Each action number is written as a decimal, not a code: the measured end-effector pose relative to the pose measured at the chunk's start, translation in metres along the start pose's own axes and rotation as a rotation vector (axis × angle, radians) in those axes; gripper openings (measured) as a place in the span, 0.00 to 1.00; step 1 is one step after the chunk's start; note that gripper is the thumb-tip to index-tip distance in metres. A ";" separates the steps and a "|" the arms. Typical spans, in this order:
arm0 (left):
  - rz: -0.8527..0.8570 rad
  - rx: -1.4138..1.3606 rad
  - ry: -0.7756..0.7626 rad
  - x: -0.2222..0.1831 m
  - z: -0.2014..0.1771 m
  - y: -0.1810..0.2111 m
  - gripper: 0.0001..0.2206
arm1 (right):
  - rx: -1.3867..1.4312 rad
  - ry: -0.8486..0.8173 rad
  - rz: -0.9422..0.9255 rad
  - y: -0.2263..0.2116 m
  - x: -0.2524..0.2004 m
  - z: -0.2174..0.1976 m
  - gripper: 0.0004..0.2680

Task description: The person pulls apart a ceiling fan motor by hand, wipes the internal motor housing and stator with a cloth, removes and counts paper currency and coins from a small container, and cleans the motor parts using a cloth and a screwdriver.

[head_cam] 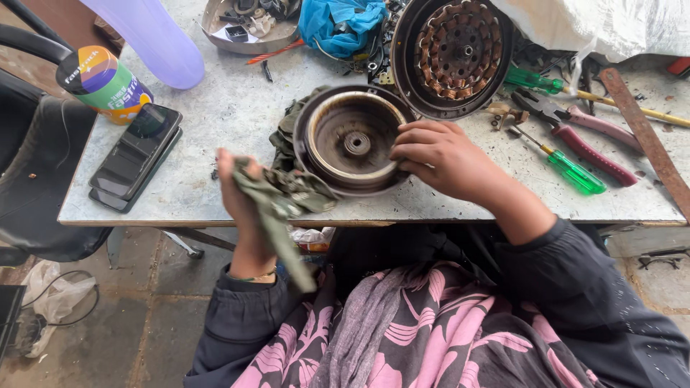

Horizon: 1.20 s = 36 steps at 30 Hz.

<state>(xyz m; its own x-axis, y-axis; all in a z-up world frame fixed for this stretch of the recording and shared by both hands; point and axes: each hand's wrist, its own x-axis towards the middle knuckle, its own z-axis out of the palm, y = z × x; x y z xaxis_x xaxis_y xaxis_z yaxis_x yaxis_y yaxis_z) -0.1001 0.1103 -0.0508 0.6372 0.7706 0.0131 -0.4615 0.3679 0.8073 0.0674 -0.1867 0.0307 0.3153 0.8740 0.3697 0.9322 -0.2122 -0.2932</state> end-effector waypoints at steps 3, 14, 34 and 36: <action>-0.016 -0.084 -0.016 0.011 -0.008 0.010 0.09 | 0.010 -0.043 -0.003 0.011 -0.016 -0.013 0.10; 0.161 0.084 -0.408 0.068 -0.001 0.000 0.14 | -0.079 0.026 0.037 -0.002 -0.026 -0.023 0.16; 0.068 0.654 -0.711 0.051 0.043 -0.054 0.23 | -0.580 0.441 0.923 0.094 -0.289 -0.086 0.07; 0.086 0.682 -0.717 0.042 0.048 -0.058 0.23 | -0.576 0.432 0.882 0.096 -0.283 -0.087 0.11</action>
<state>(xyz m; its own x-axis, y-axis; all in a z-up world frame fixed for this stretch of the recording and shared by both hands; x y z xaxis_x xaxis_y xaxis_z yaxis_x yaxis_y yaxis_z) -0.0172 0.0963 -0.0684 0.9447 0.2010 0.2593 -0.2128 -0.2263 0.9505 0.0834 -0.4930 -0.0253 0.8327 0.1204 0.5404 0.2628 -0.9451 -0.1942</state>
